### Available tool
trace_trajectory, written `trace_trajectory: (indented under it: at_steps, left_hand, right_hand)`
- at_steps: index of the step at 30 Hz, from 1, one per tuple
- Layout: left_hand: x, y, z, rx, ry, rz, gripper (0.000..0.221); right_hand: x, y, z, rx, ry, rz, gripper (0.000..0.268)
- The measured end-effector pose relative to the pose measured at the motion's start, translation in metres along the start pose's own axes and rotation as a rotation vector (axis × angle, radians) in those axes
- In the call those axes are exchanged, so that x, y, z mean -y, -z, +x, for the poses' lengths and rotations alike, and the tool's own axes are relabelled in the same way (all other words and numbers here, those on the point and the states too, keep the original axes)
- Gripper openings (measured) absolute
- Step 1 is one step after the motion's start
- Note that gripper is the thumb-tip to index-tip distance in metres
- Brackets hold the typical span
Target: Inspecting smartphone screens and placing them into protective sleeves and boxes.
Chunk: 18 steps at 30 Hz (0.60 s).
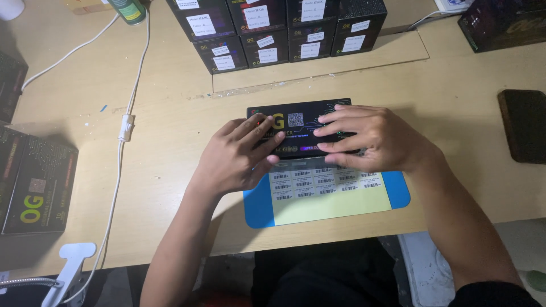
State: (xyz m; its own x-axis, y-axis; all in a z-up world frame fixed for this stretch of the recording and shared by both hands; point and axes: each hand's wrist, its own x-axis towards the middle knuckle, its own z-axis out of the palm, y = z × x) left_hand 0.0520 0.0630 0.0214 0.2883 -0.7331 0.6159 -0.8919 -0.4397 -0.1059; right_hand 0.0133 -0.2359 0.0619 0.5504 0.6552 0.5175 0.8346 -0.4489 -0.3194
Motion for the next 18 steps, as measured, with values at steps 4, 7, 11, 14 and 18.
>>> trace_trajectory:
  at_steps: [4, 7, 11, 14, 18]
  left_hand:
    - [-0.005, -0.007, -0.009, 0.026, 0.001, 0.046, 0.037]
    - [-0.003, -0.007, -0.021, 0.054, 0.002, 0.032, 0.050]
    - [-0.002, -0.016, -0.031, 0.089, 0.107, -0.117, 0.070]
    - [0.003, -0.034, -0.034, 0.067, 0.176, -0.267, 0.087]
    - [0.010, -0.038, -0.035, 0.025, 0.392, -0.548, 0.136]
  right_hand:
    - [0.005, 0.001, -0.005, 0.095, -0.064, -0.055, 0.026]
    - [0.012, -0.002, -0.009, 0.128, -0.093, -0.123, 0.021]
    - [0.021, -0.006, -0.022, 0.144, -0.096, -0.201, 0.029]
    - [0.012, -0.019, -0.047, 0.146, -0.121, -0.205, 0.043]
    - [0.010, -0.030, -0.057, 0.136, -0.135, -0.148, 0.059]
